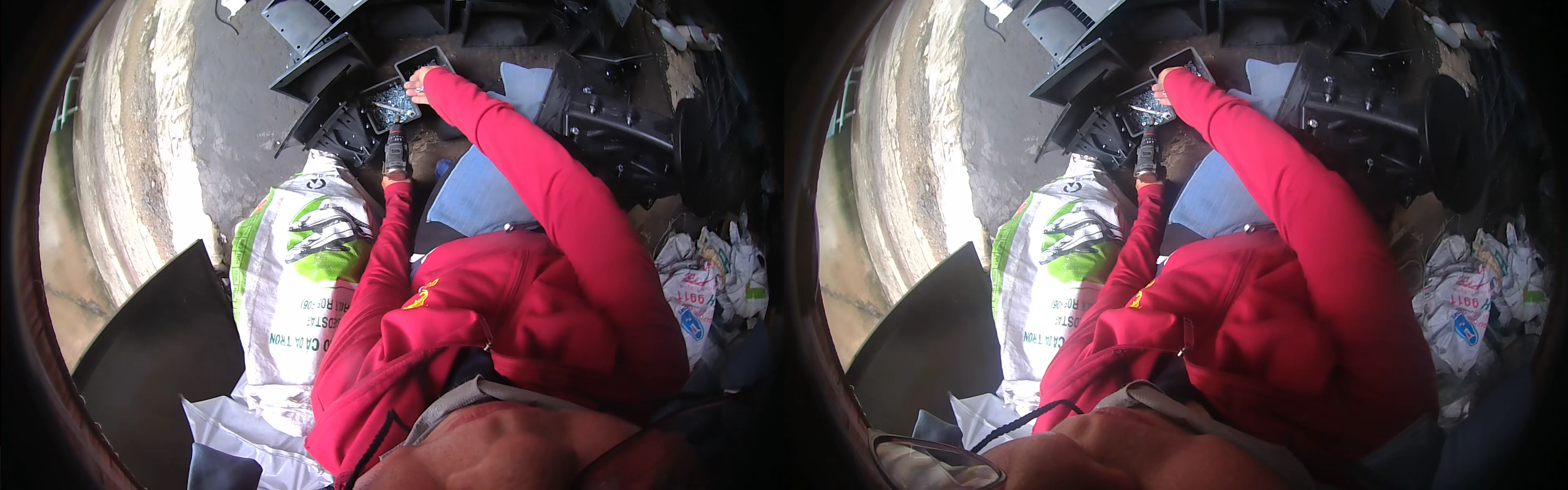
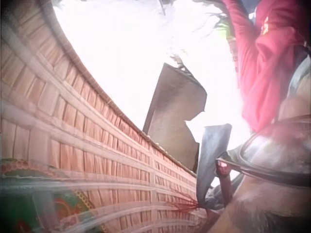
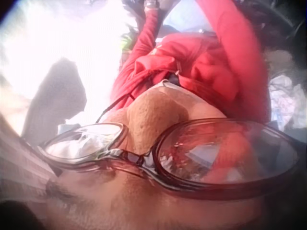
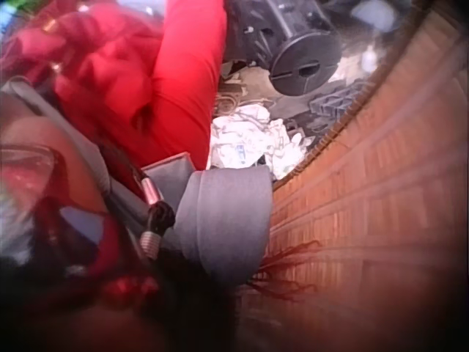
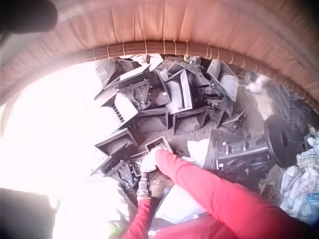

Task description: The person uses a wrench to tighten bolts on a metal casing, then picks up a screwdriver to secure additional fasteners. They handle small screws and a black plastic cover, aligning and fastening it to the assembly.

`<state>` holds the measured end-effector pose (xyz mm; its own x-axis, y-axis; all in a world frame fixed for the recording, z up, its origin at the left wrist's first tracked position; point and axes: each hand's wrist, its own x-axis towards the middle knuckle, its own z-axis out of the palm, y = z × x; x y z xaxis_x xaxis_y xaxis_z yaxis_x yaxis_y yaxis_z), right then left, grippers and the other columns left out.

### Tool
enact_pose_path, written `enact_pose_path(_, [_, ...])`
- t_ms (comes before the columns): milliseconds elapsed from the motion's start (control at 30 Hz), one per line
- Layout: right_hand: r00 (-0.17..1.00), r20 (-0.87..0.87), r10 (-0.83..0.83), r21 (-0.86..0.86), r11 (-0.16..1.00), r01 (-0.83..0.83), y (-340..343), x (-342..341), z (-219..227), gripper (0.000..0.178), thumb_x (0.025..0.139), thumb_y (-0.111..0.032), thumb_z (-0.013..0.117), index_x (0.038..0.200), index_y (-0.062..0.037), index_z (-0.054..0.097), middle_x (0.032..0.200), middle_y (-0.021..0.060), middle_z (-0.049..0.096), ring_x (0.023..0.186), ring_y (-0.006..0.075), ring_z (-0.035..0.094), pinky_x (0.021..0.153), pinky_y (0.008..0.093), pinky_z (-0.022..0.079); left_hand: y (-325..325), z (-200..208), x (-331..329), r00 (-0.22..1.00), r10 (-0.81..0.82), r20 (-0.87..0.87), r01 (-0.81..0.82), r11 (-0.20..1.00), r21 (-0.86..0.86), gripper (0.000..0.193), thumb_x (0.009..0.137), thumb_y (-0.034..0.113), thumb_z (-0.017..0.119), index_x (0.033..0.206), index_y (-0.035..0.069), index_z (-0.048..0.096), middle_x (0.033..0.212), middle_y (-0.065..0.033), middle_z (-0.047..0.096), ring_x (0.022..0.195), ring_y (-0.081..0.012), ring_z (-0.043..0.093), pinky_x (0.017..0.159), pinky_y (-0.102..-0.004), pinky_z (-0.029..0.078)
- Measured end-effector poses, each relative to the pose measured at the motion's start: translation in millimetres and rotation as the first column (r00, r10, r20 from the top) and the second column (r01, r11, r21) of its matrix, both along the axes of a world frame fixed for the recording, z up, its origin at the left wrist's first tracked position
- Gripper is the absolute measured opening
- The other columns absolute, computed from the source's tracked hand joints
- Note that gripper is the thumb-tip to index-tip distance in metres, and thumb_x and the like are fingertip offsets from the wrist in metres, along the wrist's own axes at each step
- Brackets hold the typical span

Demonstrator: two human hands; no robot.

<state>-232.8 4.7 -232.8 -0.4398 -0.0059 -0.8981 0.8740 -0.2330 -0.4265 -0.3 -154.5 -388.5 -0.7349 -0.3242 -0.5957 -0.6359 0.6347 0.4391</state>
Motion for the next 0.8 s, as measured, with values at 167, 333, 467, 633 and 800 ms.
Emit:
enact_pose_path(167, [0.956, -0.123, 0.268, 0.178, 0.953, -0.244, 0.5, 5.2, 29.0, 0.076, 0.083, -0.06, 0.063, 0.134, -0.0051, 0.054, 0.137, 0.0183, 0.054, 0.115, 0.0359, 0.056, 0.094, 0.051, 0.044, 2.7, 62.8, -26.6, 0.919, -0.057, -0.389, 0.106, 0.989, 0.107, 0.052, 0.081, 0.02, 0.07, 0.127, 0.003, 0.055, 0.12, -0.0158, 0.063, 0.113, -0.0269, 0.059, 0.098, -0.0389, 0.046])
enact_pose_path(333, [0.835, -0.547, 0.05, -0.345, 0.896, -0.279, 23.2, 104.9, 159.5, 0.058, 0.091, -0.046, 0.063, 0.129, -0.003, 0.058, 0.127, 0.0122, 0.062, 0.117, 0.0246, 0.059, 0.093, 0.038, 0.05, 7.5, 164.2, -42.3, 0.719, 0.105, -0.687, 0.212, 0.908, 0.361, 0.052, 0.084, 0.011, 0.066, 0.134, 0.001, 0.052, 0.125, -0.0135, 0.06, 0.118, -0.0224, 0.056, 0.101, -0.0379, 0.045])
enact_pose_path(467, [0.872, -0.489, 0.009, -0.658, 0.652, -0.376, 141.8, 215.3, 206.4, 0.069, 0.093, -0.053, 0.057, 0.138, -0.002, 0.047, 0.132, 0.0163, 0.058, 0.12, 0.0278, 0.058, 0.094, 0.0374, 0.05, -11.5, 294.7, -45.5, 0.894, 0.208, -0.397, 0.122, 0.739, 0.663, 0.046, 0.086, 0.012, 0.068, 0.129, 0.001, 0.053, 0.107, -0.0123, 0.068, 0.062, -0.0129, 0.062, 0.054, -0.026, 0.051])
enact_pose_path(633, [0.859, -0.283, -0.426, -0.64, 0.751, 0.162, 181.5, 237.5, 201.4, 0.076, 0.095, -0.061, 0.044, 0.14, 0.0002, 0.045, 0.135, 0.0149, 0.056, 0.124, 0.0258, 0.055, 0.095, 0.0371, 0.05, 18.6, 448.1, -56.5, 0.864, -0.152, -0.48, 0.464, 0.612, 0.64, 0.039, 0.087, 0.003, 0.067, 0.124, 0.001, 0.056, 0.104, -0.0109, 0.068, 0.065, -0.0138, 0.062, 0.055, -0.0268, 0.05])
enact_pose_path(800, [0.807, -0.26, -0.531, -0.644, 0.718, 0.264, 170.7, 218.2, 193.9, 0.068, 0.096, -0.053, 0.048, 0.132, 0.0048, 0.049, 0.132, 0.017, 0.058, 0.122, 0.0246, 0.058, 0.093, 0.0362, 0.051, 65.1, 514.3, -78.5, 0.619, -0.613, -0.491, 0.785, 0.465, 0.41, 0.051, 0.086, 0.002, 0.066, 0.134, 0.0, 0.05, 0.115, -0.0098, 0.067, 0.098, -0.0172, 0.065, 0.085, -0.0293, 0.051])
